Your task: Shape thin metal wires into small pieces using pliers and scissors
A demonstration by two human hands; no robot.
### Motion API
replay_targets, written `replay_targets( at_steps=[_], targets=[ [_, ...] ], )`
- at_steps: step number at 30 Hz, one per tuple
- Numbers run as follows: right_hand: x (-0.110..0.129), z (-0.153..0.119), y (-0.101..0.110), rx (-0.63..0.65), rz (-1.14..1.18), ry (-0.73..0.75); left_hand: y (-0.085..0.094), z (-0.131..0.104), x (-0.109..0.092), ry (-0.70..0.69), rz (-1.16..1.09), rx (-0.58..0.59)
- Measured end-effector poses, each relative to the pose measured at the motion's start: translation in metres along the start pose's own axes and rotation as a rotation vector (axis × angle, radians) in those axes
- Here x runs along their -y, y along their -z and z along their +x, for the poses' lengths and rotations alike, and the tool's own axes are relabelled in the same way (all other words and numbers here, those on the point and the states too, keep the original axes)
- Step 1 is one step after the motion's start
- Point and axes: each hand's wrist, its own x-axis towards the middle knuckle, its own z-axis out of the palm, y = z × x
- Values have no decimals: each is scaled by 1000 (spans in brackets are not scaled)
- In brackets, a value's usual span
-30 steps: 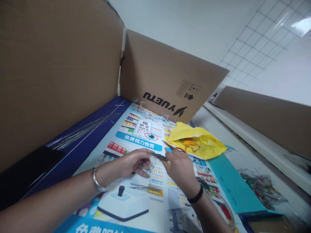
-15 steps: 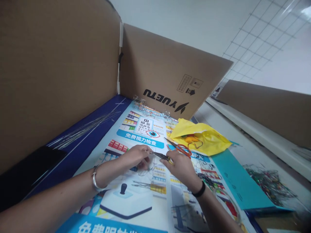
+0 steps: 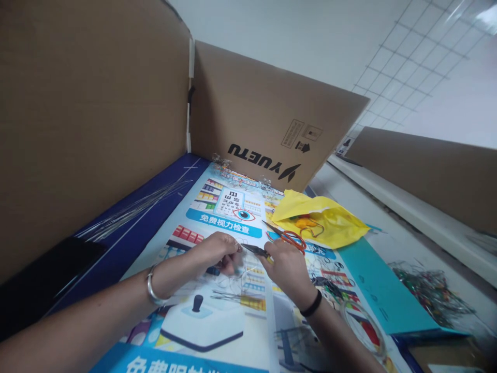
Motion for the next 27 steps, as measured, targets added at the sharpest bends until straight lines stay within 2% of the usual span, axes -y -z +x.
replay_targets(
  at_steps=[2, 6, 15, 20, 27],
  targets=[
    [0, 1, 0, 20, 2, -5, -1, -2, -3, 7, 13, -24],
    [1, 1, -1, 66, 13, -10, 1, 0, 1, -61, 16, -9],
    [2, 0, -1, 60, -53, -3, 1, 1, 3, -61, 30, -19],
    [2, 0, -1, 74, -15, -7, 1, 0, 2, -77, 21, -20],
    [4, -2, -7, 85, 91, -54, -1, -1, -3, 49, 77, -54]
  ],
)
